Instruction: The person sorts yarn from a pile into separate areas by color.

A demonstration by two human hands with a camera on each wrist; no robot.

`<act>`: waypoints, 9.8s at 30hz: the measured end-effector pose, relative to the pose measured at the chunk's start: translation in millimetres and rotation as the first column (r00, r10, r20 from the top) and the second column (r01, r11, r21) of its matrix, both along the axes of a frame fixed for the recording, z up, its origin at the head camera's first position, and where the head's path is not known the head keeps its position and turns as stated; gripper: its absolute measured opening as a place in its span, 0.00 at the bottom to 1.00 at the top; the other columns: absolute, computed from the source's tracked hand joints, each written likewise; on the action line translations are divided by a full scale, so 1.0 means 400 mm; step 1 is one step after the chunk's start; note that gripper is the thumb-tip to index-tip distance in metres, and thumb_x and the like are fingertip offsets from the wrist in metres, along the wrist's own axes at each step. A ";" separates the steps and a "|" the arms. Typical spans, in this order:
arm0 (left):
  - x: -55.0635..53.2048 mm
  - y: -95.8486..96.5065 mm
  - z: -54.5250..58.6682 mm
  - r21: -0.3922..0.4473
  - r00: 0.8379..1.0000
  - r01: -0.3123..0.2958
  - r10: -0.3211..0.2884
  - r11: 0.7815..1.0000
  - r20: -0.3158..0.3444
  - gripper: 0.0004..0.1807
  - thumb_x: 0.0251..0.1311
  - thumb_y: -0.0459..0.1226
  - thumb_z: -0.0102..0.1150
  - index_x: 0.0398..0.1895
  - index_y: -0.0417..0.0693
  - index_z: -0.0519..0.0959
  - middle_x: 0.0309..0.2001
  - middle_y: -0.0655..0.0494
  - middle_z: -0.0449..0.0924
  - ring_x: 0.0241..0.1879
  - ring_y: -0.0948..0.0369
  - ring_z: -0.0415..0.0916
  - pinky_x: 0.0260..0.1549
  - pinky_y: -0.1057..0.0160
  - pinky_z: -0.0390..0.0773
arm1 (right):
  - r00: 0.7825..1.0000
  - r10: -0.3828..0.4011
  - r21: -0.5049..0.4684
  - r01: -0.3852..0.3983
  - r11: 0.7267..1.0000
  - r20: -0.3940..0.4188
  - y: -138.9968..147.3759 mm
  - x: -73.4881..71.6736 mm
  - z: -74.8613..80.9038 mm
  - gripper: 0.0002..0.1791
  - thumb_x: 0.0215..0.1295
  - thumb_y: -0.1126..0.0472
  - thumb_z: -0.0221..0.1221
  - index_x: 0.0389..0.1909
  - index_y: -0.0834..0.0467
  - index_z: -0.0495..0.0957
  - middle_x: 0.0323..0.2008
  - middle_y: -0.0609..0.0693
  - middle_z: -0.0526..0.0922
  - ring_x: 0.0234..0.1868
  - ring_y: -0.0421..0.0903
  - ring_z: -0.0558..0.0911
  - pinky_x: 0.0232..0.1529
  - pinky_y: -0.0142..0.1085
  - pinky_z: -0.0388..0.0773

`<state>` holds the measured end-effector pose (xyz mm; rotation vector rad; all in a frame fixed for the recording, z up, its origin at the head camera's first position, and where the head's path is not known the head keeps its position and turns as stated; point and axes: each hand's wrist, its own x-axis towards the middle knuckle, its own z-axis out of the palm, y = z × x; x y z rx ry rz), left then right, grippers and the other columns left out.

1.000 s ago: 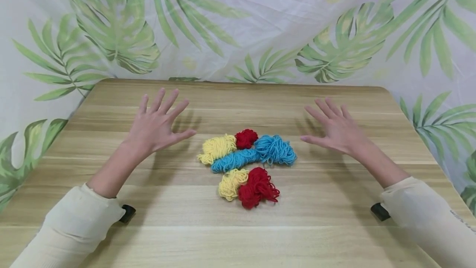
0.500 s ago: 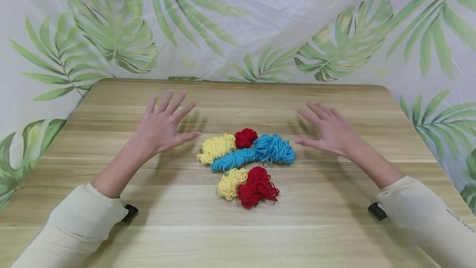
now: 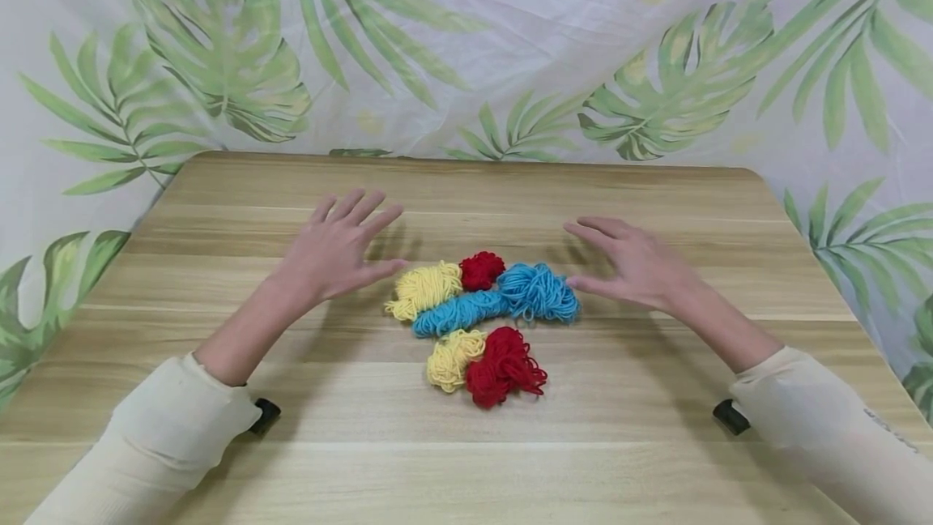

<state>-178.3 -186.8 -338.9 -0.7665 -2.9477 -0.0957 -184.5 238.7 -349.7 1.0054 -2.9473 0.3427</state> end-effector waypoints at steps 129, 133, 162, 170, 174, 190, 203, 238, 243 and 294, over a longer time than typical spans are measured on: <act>0.056 0.229 0.035 0.384 0.864 0.292 -0.414 0.876 0.286 0.26 0.59 0.40 0.77 0.58 0.36 0.83 0.54 0.45 0.84 0.49 0.52 0.83 0.50 0.57 0.85 | 0.948 -0.053 -0.520 0.217 0.826 0.313 0.038 0.011 -0.009 0.11 0.61 0.80 0.65 0.45 0.72 0.86 0.44 0.65 0.87 0.41 0.41 0.83 0.40 0.25 0.82; 0.055 0.231 0.031 0.379 0.854 0.303 -0.425 0.874 0.298 0.26 0.59 0.39 0.77 0.58 0.35 0.82 0.55 0.44 0.84 0.49 0.52 0.83 0.50 0.58 0.84 | 0.949 -0.065 -0.521 0.226 0.823 0.308 0.048 0.010 -0.007 0.11 0.62 0.78 0.65 0.45 0.71 0.86 0.44 0.64 0.87 0.41 0.37 0.82 0.40 0.24 0.82; 0.059 0.266 0.017 0.230 0.855 0.304 -0.372 0.924 0.363 0.26 0.61 0.36 0.75 0.61 0.36 0.81 0.60 0.43 0.82 0.58 0.51 0.81 0.57 0.55 0.82 | 0.943 -0.194 -0.545 0.316 0.777 0.270 0.146 -0.001 -0.005 0.10 0.65 0.72 0.67 0.47 0.70 0.85 0.42 0.60 0.88 0.40 0.28 0.81 0.39 0.21 0.80; 0.060 0.272 0.015 0.175 0.856 0.338 -0.380 0.925 0.352 0.26 0.60 0.36 0.75 0.61 0.37 0.81 0.59 0.43 0.82 0.56 0.52 0.81 0.55 0.56 0.83 | 0.944 -0.212 -0.567 0.322 0.758 0.253 0.171 -0.007 -0.007 0.09 0.65 0.73 0.67 0.45 0.71 0.85 0.36 0.33 0.86 0.39 0.27 0.81 0.39 0.20 0.80; 0.059 0.276 0.016 0.160 0.852 0.334 -0.370 0.929 0.371 0.26 0.61 0.35 0.74 0.61 0.37 0.81 0.59 0.44 0.82 0.55 0.52 0.81 0.55 0.56 0.83 | 0.945 -0.219 -0.580 0.322 0.749 0.242 0.182 -0.011 -0.010 0.09 0.64 0.74 0.67 0.45 0.72 0.85 0.35 0.30 0.84 0.38 0.26 0.81 0.38 0.20 0.79; 0.058 0.280 0.029 0.186 0.841 0.314 -0.364 0.931 0.401 0.24 0.61 0.30 0.73 0.60 0.36 0.81 0.57 0.43 0.83 0.55 0.52 0.81 0.55 0.55 0.83 | 0.920 -0.295 -0.580 0.391 0.714 0.257 0.242 -0.014 -0.013 0.10 0.63 0.77 0.65 0.45 0.76 0.83 0.33 0.25 0.81 0.38 0.25 0.80 0.41 0.17 0.77; 0.054 0.277 0.033 0.284 0.834 0.319 -0.410 0.904 0.369 0.24 0.59 0.28 0.72 0.60 0.34 0.81 0.58 0.42 0.83 0.56 0.51 0.81 0.56 0.57 0.82 | 0.891 -0.364 -0.564 0.454 0.690 0.272 0.316 -0.021 -0.028 0.12 0.63 0.77 0.64 0.47 0.79 0.80 0.32 0.24 0.81 0.37 0.21 0.80 0.37 0.17 0.77; 0.041 0.290 0.052 0.485 0.829 0.270 -0.457 0.832 0.323 0.23 0.59 0.27 0.71 0.58 0.34 0.81 0.52 0.45 0.85 0.46 0.55 0.79 0.50 0.58 0.83 | 0.835 -0.506 -0.395 0.548 0.737 0.214 0.349 -0.017 -0.029 0.14 0.64 0.66 0.70 0.45 0.71 0.85 0.39 0.61 0.88 0.30 0.21 0.75 0.30 0.19 0.74; 0.037 0.293 0.056 0.501 0.832 0.273 -0.463 0.821 0.305 0.23 0.58 0.26 0.70 0.59 0.34 0.81 0.52 0.45 0.85 0.45 0.56 0.78 0.49 0.60 0.83 | 0.833 -0.503 -0.378 0.552 0.743 0.228 0.343 -0.019 -0.029 0.16 0.63 0.64 0.71 0.46 0.71 0.85 0.39 0.61 0.88 0.30 0.21 0.75 0.30 0.19 0.74; 0.000 0.352 0.063 0.671 0.834 0.174 -0.470 0.721 0.288 0.22 0.60 0.26 0.69 0.59 0.34 0.82 0.51 0.45 0.86 0.48 0.54 0.82 0.42 0.65 0.85 | 0.961 -0.168 -0.344 0.238 0.908 0.221 0.354 -0.032 -0.017 0.33 0.57 0.75 0.71 0.65 0.71 0.75 0.57 0.71 0.77 0.44 0.23 0.71 0.40 0.17 0.75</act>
